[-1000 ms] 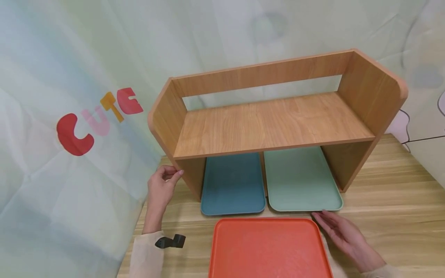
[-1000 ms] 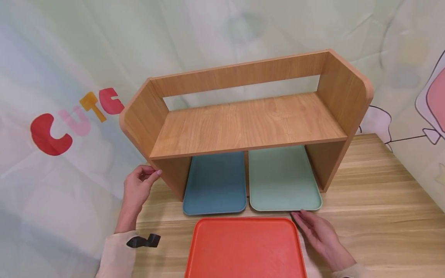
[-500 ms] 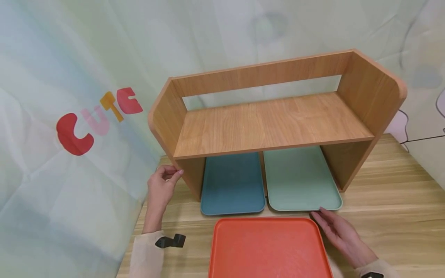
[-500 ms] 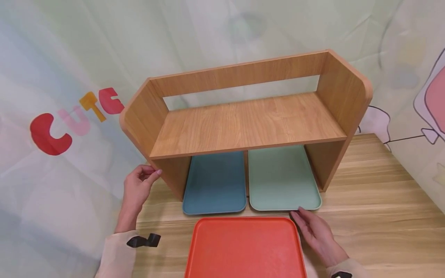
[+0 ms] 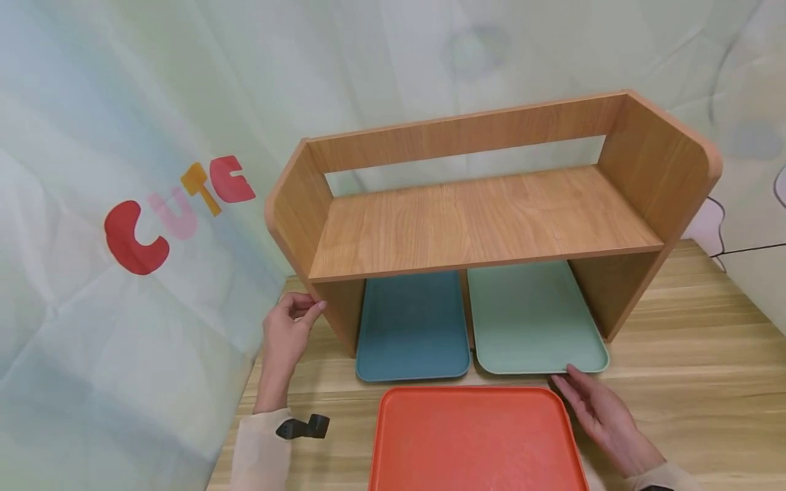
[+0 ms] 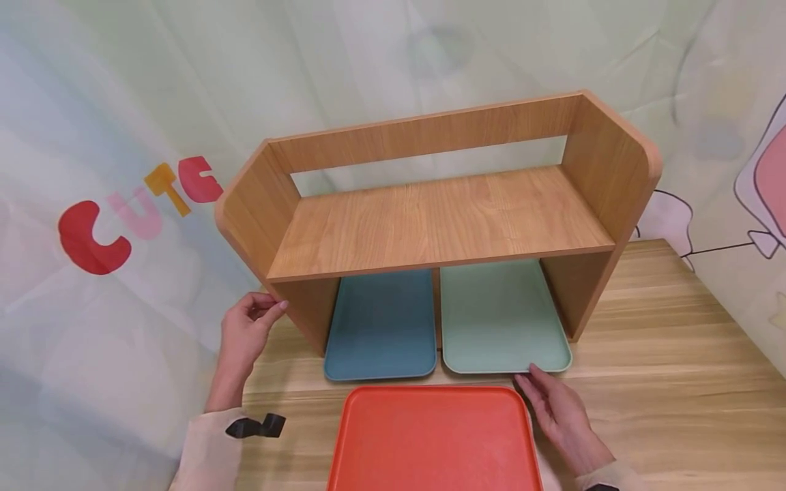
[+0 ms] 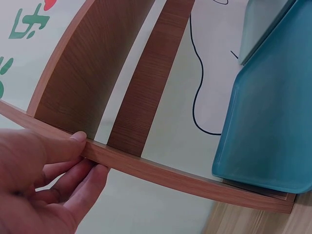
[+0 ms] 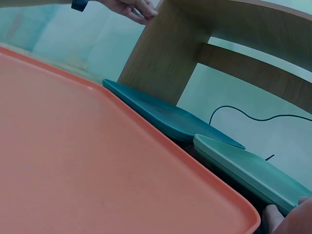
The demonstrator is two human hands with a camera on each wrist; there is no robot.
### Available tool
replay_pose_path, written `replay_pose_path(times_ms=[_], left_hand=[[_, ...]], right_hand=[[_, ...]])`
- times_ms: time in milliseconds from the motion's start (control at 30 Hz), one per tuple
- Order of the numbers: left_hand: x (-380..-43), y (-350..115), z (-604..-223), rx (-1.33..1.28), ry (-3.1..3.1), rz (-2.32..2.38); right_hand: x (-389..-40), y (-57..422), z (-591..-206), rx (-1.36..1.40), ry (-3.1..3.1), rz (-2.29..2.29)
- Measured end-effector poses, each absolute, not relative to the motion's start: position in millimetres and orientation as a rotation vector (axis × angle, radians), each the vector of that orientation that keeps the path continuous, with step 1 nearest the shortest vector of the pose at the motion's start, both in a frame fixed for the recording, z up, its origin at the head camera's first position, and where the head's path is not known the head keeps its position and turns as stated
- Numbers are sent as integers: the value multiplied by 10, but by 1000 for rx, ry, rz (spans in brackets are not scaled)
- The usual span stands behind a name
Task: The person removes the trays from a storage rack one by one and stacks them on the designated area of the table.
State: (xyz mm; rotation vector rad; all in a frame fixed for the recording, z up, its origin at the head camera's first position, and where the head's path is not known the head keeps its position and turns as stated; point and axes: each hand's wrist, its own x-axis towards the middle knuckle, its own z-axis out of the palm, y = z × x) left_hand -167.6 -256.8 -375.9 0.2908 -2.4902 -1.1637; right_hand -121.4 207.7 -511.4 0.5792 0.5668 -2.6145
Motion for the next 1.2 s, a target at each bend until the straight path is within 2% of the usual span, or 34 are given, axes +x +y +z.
replay_pose_path(times_ms=[567,1200], left_hand=[[-1669,-2562,-3758,287,-2487,-1177],[-1676,-2558,-3758,303,-2495,-1170]], right_hand=[[-1214,2072,-5122,598,768,-2619],[-1098,2092,-5088,379,588,-2748]])
